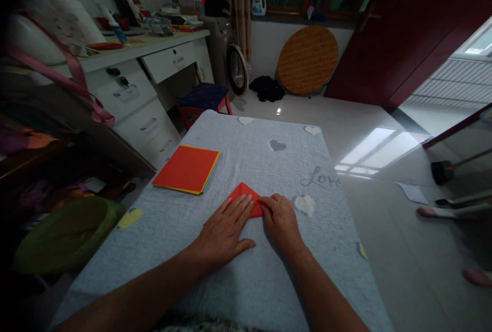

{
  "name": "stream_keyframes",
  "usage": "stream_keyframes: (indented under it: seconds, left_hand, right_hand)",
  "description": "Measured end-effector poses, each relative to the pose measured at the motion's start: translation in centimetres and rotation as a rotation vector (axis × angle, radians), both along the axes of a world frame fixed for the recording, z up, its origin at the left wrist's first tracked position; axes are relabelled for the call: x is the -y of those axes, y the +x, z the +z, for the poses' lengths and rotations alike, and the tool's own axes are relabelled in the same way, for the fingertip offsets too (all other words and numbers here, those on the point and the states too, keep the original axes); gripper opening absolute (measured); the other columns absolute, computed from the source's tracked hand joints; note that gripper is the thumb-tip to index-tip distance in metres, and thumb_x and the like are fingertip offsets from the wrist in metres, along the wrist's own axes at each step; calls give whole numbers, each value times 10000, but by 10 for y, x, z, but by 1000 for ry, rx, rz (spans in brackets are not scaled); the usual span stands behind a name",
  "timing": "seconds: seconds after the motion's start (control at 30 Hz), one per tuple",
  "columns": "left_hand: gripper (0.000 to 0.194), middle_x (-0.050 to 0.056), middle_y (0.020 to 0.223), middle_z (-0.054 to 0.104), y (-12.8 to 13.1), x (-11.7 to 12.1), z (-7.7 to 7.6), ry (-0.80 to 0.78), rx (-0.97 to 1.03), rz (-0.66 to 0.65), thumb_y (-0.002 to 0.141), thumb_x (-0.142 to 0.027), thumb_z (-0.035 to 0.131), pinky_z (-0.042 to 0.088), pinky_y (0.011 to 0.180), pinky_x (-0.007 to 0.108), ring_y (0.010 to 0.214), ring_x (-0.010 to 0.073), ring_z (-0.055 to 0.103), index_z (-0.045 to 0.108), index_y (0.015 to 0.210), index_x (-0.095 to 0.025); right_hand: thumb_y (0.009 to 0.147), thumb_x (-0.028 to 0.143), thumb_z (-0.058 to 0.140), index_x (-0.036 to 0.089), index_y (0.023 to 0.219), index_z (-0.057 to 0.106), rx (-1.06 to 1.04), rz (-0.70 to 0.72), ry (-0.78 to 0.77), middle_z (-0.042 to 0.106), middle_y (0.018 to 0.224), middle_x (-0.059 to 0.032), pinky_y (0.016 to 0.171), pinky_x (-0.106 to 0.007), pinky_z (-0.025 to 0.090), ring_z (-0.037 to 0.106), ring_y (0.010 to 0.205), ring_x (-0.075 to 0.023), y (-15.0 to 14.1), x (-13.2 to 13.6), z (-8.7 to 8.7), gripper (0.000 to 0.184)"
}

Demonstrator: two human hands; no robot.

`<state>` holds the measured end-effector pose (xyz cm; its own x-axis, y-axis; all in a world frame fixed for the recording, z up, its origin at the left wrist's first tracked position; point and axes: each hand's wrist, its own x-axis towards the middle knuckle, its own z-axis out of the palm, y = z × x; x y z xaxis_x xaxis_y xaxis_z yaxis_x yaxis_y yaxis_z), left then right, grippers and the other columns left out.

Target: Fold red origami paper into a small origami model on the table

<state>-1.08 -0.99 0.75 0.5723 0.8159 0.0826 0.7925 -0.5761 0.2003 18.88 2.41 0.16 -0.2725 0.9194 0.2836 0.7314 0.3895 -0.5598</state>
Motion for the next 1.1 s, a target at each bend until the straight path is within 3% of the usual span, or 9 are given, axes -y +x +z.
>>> stream_keyframes:
  seconds: [0.6, 0.83, 1.1]
  left_hand:
    - [832, 143, 1594, 333, 1, -7, 1, -42, -25, 35, 934, -700, 358, 217, 1198, 458, 1487, 266, 274, 298, 1533, -126]
    - [637, 102, 1583, 368, 3, -12, 0, -29, -77, 74, 1017, -539, 317, 245, 1197, 434, 1478, 226, 300, 342, 1517, -146]
    - [545, 103, 1570, 393, 2, -13, -5, 41, -62, 93, 1037, -434, 315, 278, 1183, 412, 1466, 227, 328, 392, 1487, -136]
  right_hand:
    - [925, 182, 506, 203, 1054, 732, 15, -28, -37, 657, 839, -62, 763, -357, 460, 598, 803, -219, -1, 0, 2, 261]
    - [914, 182, 515, 209, 1044, 738, 12, -47, -43, 667, 846, -61, 764, -352, 464, 608, 805, -216, -2, 0, 1, 260]
    - [927, 210, 497, 203, 1037, 731, -68, -38, -63, 683, 884, -68, 806, -375, 473, 619, 847, -225, -1, 1, 4, 258]
